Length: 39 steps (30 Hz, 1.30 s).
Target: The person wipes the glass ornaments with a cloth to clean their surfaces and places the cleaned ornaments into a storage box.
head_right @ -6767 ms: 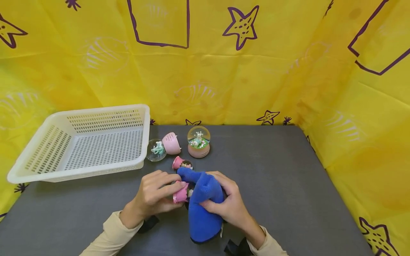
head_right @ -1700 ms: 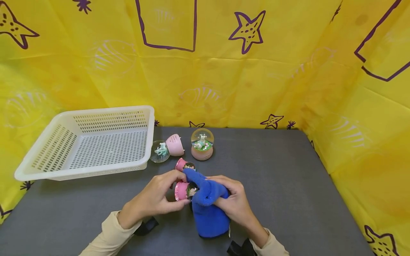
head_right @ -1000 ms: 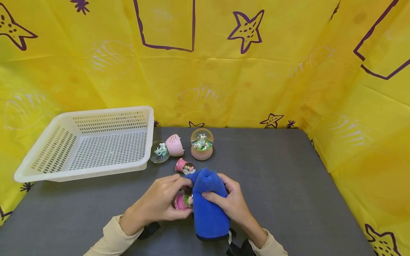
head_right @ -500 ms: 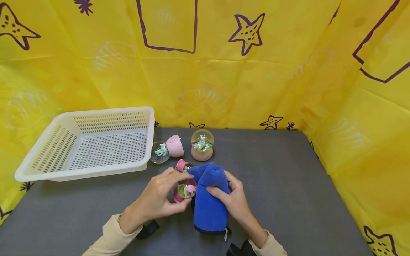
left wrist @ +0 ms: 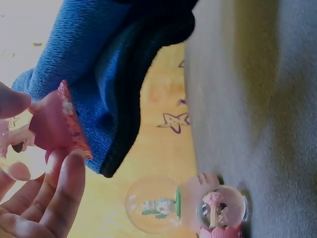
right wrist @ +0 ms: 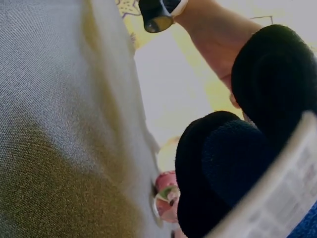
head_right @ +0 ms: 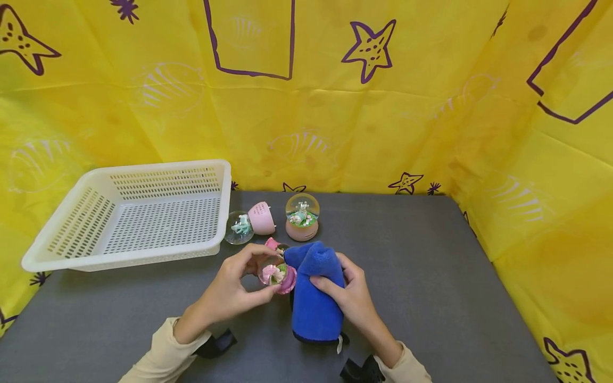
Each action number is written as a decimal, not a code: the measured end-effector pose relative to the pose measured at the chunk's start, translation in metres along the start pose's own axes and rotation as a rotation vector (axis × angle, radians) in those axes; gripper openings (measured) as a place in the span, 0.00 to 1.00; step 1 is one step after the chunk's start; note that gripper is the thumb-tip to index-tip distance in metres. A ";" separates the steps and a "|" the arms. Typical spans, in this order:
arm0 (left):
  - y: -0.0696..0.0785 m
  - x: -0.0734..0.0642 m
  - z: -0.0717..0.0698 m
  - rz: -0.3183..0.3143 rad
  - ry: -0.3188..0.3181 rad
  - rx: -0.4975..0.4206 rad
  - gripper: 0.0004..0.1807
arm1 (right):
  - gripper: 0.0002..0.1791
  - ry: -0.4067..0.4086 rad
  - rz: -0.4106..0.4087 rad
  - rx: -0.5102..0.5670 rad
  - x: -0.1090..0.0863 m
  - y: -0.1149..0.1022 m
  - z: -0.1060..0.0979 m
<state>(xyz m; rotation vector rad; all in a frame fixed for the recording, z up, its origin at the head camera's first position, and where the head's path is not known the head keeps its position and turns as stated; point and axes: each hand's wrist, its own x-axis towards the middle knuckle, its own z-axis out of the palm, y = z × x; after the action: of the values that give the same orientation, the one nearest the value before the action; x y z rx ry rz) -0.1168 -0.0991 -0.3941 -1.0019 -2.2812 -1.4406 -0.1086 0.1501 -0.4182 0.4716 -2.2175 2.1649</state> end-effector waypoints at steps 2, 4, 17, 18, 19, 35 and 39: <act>0.000 0.000 0.000 -0.006 0.000 -0.037 0.28 | 0.19 -0.017 0.007 -0.011 0.000 0.000 -0.001; 0.000 0.000 0.000 -0.014 -0.007 -0.069 0.28 | 0.18 -0.040 0.012 -0.019 0.000 0.001 -0.001; 0.001 -0.004 0.014 -0.025 -0.058 -0.079 0.25 | 0.28 -0.070 -0.066 -0.194 -0.004 0.003 0.009; 0.001 -0.004 0.014 -0.024 -0.062 -0.074 0.25 | 0.26 -0.044 -0.069 -0.196 -0.004 0.003 0.010; 0.001 -0.004 0.015 -0.024 -0.063 -0.069 0.25 | 0.24 -0.015 -0.076 -0.202 -0.004 0.003 0.010; -0.002 -0.001 0.015 -0.031 -0.107 0.119 0.31 | 0.17 0.114 -0.121 -0.182 -0.003 0.002 0.010; -0.002 -0.002 0.015 -0.039 -0.113 0.082 0.31 | 0.20 0.098 -0.123 -0.166 -0.004 0.003 0.010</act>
<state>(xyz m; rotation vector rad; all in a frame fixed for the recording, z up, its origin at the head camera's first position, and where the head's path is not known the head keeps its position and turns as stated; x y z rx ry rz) -0.1143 -0.0870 -0.4035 -1.0442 -2.4309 -1.3243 -0.1038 0.1412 -0.4223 0.4716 -2.2276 1.8836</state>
